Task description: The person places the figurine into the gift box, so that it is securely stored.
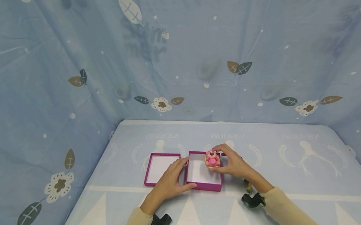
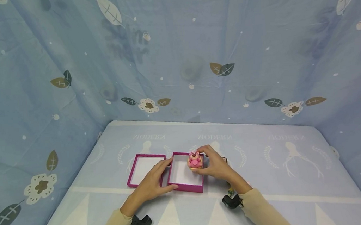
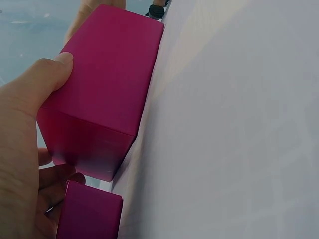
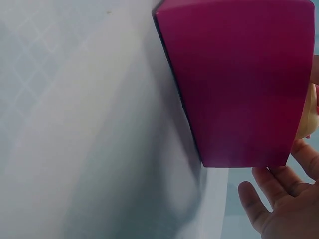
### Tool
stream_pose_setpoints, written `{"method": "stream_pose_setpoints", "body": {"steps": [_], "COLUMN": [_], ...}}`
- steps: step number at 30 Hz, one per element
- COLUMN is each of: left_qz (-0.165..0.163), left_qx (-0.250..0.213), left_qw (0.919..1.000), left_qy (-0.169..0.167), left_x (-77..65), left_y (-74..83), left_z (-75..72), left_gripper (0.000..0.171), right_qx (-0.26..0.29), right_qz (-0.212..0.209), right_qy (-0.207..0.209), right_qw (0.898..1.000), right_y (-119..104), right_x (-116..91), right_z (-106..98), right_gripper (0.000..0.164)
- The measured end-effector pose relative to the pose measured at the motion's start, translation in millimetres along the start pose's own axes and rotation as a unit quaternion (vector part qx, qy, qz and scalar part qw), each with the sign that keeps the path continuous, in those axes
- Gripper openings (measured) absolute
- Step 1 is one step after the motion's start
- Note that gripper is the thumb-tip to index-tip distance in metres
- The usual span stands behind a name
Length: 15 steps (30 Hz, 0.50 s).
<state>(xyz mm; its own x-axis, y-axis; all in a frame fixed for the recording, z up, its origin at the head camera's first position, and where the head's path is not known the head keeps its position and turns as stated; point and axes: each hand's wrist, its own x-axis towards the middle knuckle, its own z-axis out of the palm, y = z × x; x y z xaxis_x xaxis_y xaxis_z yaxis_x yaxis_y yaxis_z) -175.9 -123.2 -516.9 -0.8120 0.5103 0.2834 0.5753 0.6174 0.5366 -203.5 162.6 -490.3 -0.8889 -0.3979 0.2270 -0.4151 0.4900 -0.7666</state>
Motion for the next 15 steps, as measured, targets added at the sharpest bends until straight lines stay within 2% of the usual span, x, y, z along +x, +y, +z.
{"method": "stream_pose_setpoints", "body": {"steps": [10,15], "left_qz": [-0.011,-0.01], "left_qx": [0.0,-0.002], "left_qw": [0.9999,0.9999], "left_qy": [-0.006,-0.004], "left_x": [0.6,0.7], "left_y": [-1.0,-1.0], "left_z": [2.5,2.2], "left_gripper": [0.095,0.095], "right_qx": [-0.006,-0.034], "right_qz": [0.002,0.01], "right_qy": [-0.004,-0.004], "right_qw": [1.0,0.999], "right_y": [3.1,0.1], "right_x": [-2.5,-2.9], "right_z": [6.5,9.1], "right_gripper": [0.063,0.066]}}
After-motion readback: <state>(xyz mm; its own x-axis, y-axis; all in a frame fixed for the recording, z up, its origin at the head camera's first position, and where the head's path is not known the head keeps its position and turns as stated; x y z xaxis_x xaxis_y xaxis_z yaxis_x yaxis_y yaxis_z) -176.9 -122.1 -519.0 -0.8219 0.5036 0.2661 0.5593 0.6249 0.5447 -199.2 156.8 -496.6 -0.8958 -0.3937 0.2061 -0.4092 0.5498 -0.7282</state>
